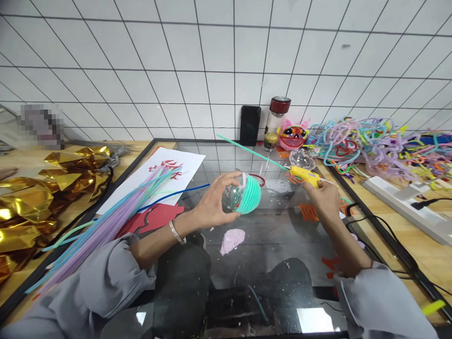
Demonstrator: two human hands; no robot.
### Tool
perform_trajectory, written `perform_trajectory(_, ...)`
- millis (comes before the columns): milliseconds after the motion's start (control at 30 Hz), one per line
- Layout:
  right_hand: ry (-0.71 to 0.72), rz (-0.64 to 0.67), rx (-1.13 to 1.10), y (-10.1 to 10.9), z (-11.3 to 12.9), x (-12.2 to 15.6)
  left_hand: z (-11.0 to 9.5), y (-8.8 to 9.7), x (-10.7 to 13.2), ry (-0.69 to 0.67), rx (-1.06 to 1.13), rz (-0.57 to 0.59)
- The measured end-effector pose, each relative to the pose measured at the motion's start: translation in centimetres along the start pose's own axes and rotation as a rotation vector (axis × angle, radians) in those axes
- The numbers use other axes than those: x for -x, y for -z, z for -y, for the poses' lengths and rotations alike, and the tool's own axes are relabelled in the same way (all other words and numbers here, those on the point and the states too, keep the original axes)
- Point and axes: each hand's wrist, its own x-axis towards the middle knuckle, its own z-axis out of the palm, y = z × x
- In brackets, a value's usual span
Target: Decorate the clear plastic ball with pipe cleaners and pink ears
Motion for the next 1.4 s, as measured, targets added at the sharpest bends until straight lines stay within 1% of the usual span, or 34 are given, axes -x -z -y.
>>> perform_trajectory(33,-0.032,-0.013,0.130,0.1,-0.1,-0.1,0.1,0.2,0.0,-0.014,0.029,0.017)
perform_trajectory(100,-0.071,-0.002,0.305,0.5,0.2,0.0,0.4,0.5,-0.1,-0.026,0.075,0.052)
perform_trajectory(167,-0.035,0.064,0.412,0.7,0.8,0.4,0.6,0.7,-0.1,-0.034,0.105,0.072)
perform_trajectory(267,0.020,0.142,0.545,0.9,1.5,1.2,0.9,0.7,0.0,-0.037,0.114,0.073)
perform_trajectory(300,0.036,0.138,0.591,0.9,1.6,1.5,1.0,0.7,0.0,-0.033,0.110,0.073)
perform_trajectory(367,0.110,0.062,0.644,0.8,1.9,2.0,1.0,0.7,0.0,-0.029,0.101,0.083)
perform_trajectory(433,0.272,-0.026,0.563,0.9,2.5,2.5,1.0,0.8,0.0,-0.042,0.084,0.095)
perform_trajectory(467,0.380,-0.024,0.456,0.9,3.1,2.7,1.0,0.9,-0.1,-0.056,0.070,0.099)
perform_trajectory(500,0.487,0.025,0.318,0.9,3.8,2.9,1.0,0.9,-0.1,-0.072,0.055,0.102)
perform_trajectory(533,0.584,0.124,0.156,0.9,4.5,3.1,1.1,1.0,-0.2,-0.088,0.039,0.104)
perform_trajectory(567,0.655,0.269,-0.002,1.0,5.4,3.2,1.1,1.1,-0.2,-0.105,0.027,0.108)
perform_trajectory(600,0.674,0.418,-0.120,1.0,6.2,3.2,1.2,1.2,-0.2,-0.119,0.018,0.114)
perform_trajectory(633,0.644,0.554,-0.220,1.0,7.0,3.2,1.2,1.3,-0.3,-0.131,0.014,0.121)
perform_trajectory(700,0.546,0.778,-0.385,0.9,8.2,2.7,1.2,1.3,-0.3,-0.150,0.018,0.142)
perform_trajectory(767,0.464,0.936,-0.500,0.5,8.7,1.9,1.2,1.3,-0.3,-0.169,0.043,0.163)
perform_trajectory(867,0.395,1.090,-0.650,-0.4,8.8,0.5,1.1,1.2,-0.2,-0.189,0.098,0.190)
perform_trajectory(967,0.371,1.180,-0.704,-1.5,8.9,-0.3,1.1,1.1,-0.2,-0.174,0.135,0.197)
perform_trajectory(1033,0.369,1.222,-0.669,-2.0,9.0,-0.4,1.2,1.1,-0.1,-0.161,0.145,0.182)
perform_trajectory(1100,0.366,1.226,-0.635,-2.3,9.0,-0.2,1.2,1.1,0.0,-0.132,0.139,0.161)
perform_trajectory(1200,0.333,1.153,-0.635,-2.2,8.5,0.4,1.3,1.1,0.1,-0.054,0.153,0.153)
perform_trajectory(1333,0.250,1.054,-0.695,-1.5,7.6,1.5,0.9,0.6,0.3,0.056,0.289,0.195)
perform_trajectory(1400,0.217,1.015,-0.729,-1.1,7.2,2.2,0.4,0.0,0.3,0.119,0.360,0.164)
